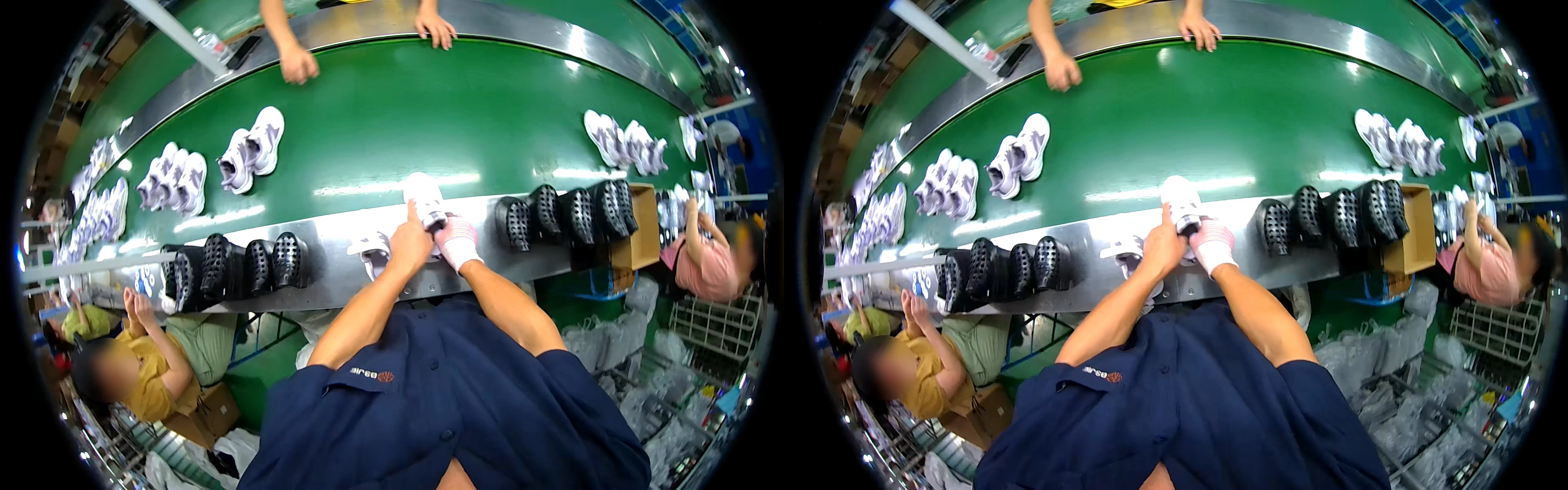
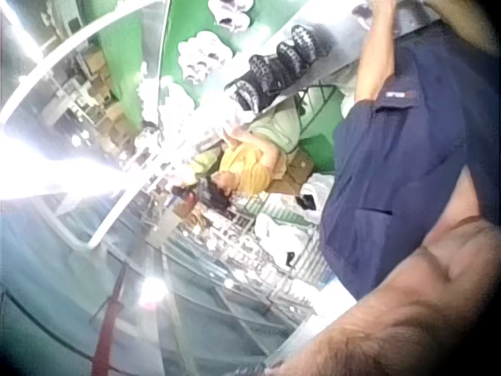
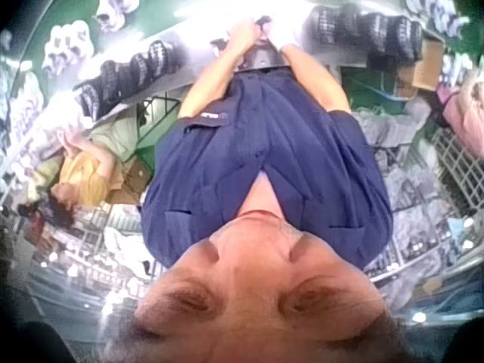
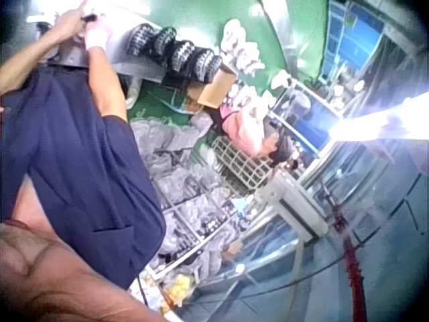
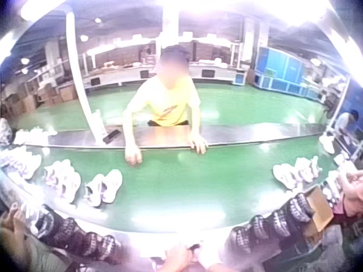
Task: The person assembles shoe components on a production line, inserting black soles into white shoe uppers and pressing them together by hand before placing the partially assembled shoes back onto the conveyor belt.
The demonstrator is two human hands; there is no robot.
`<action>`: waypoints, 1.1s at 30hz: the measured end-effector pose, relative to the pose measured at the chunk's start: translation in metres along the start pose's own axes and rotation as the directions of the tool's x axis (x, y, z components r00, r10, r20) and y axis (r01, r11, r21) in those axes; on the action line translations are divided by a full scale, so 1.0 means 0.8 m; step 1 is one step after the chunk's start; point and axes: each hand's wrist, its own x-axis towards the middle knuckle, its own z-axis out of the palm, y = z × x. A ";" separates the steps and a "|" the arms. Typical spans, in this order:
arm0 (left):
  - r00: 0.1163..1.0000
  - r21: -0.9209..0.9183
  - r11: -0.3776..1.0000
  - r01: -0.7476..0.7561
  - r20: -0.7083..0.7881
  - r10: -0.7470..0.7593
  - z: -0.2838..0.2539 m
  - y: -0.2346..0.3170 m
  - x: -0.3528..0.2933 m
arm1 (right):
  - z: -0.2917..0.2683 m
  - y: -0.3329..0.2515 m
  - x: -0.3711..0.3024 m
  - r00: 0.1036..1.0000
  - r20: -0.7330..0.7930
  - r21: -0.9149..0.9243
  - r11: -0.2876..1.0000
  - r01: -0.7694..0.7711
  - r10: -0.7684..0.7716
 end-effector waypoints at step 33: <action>0.641 0.261 0.953 -0.156 -0.707 0.299 -0.199 -0.084 -0.206 | -0.067 -0.148 -0.150 0.839 0.351 0.774 0.633 -0.012 -0.415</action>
